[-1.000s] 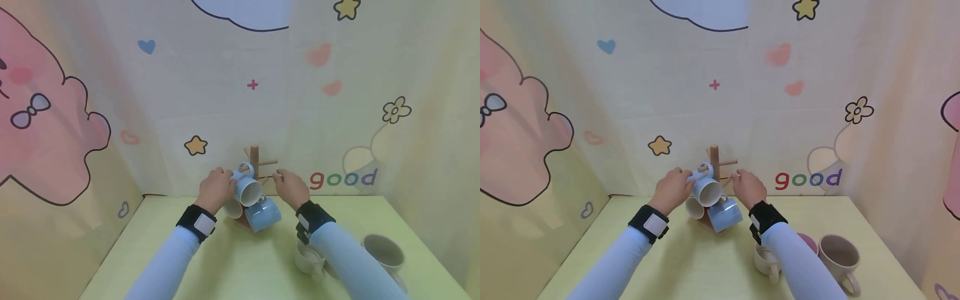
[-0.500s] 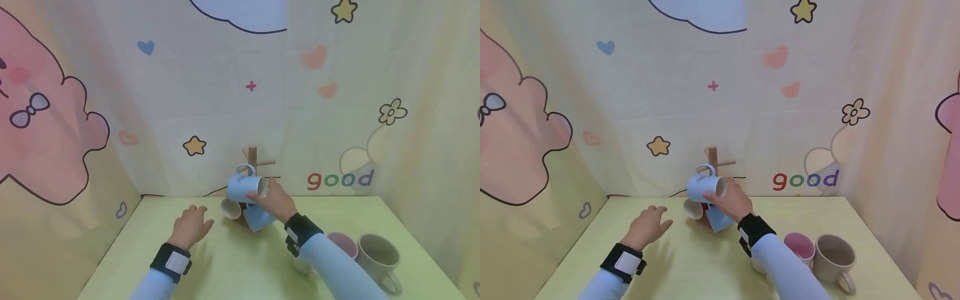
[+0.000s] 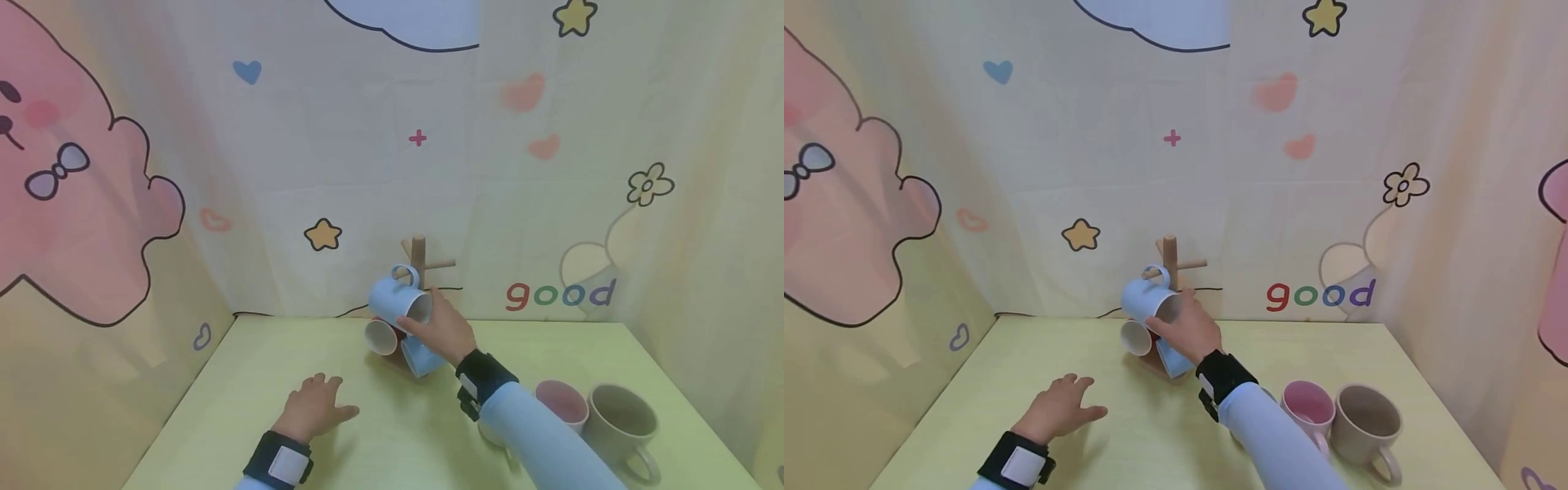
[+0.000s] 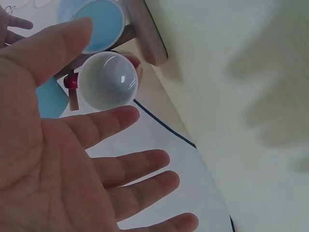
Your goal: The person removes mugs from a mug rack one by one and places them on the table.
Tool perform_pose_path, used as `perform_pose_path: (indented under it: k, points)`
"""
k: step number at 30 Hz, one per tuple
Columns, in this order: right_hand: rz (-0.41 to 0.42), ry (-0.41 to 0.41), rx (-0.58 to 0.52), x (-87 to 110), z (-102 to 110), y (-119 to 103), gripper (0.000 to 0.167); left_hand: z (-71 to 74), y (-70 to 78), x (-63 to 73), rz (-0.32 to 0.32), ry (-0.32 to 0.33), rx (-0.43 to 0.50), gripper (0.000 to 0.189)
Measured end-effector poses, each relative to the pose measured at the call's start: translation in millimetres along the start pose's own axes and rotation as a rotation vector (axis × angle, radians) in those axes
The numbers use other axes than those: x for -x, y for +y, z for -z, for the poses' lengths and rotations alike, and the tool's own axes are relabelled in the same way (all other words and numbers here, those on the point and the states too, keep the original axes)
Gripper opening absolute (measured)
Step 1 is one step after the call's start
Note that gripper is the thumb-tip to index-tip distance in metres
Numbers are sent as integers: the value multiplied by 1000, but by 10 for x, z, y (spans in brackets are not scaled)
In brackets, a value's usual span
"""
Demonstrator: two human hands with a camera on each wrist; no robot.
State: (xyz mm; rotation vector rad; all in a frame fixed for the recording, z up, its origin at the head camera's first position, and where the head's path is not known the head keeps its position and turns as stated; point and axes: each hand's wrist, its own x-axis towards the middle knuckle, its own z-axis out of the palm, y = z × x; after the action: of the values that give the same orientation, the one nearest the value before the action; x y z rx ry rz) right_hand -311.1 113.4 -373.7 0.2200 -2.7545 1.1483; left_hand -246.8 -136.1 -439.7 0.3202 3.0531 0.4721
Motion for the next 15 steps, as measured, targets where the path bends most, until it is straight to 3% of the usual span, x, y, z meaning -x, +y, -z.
perform_pose_path:
  k: [6, 15]
  points:
    - [15, 25, -1, -4, -6, -18, 80, -47, 12, 26, -10, -2, 16, 64]
    - [-6, 60, -13, 10, 0, -41, 76, -92, 2, 58, -5, -1, 14, 62]
